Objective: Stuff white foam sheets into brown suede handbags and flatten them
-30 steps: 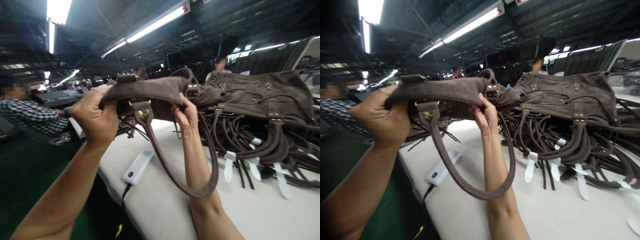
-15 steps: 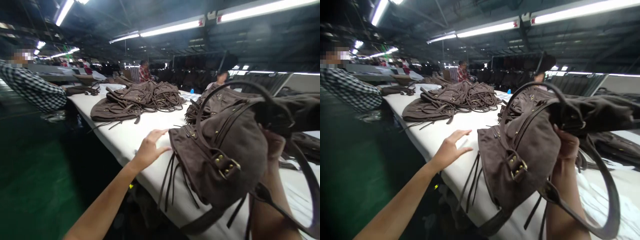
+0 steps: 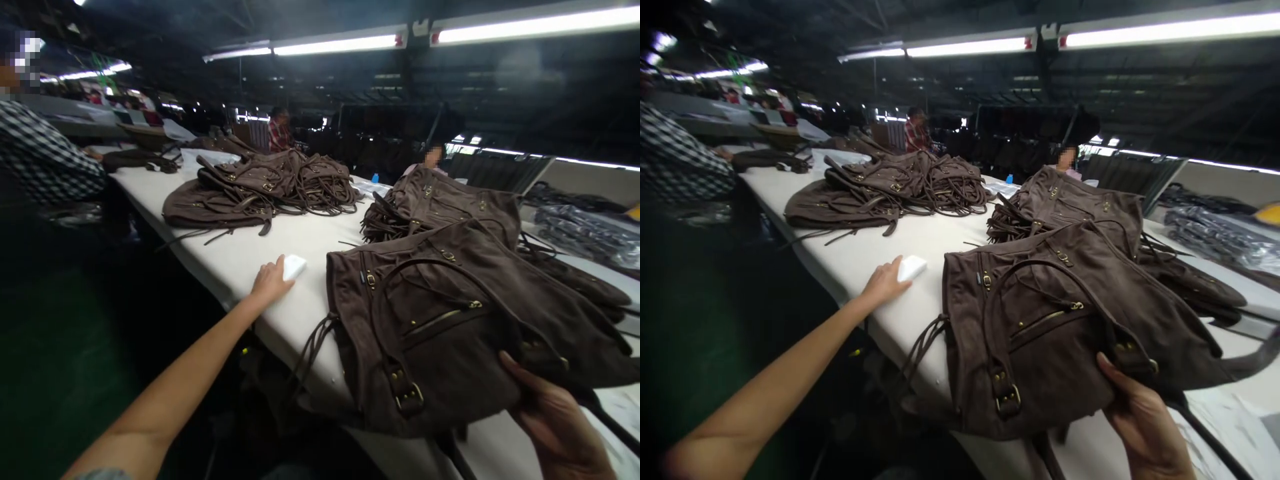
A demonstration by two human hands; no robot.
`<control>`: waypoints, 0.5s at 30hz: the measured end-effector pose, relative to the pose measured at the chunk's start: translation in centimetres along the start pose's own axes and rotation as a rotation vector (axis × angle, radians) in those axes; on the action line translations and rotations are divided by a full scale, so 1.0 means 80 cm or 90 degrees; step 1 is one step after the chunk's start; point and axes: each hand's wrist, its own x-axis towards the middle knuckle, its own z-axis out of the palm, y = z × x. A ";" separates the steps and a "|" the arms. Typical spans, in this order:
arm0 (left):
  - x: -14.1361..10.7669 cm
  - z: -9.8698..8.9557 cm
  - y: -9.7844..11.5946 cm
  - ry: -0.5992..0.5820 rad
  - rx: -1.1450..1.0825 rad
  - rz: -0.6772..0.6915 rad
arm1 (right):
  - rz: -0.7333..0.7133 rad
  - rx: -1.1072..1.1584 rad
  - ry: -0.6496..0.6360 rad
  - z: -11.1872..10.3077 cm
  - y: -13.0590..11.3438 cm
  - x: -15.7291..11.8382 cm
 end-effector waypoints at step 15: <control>0.085 -0.039 -0.024 -0.010 -0.002 -0.130 | 0.179 0.136 -0.023 0.009 0.064 -0.063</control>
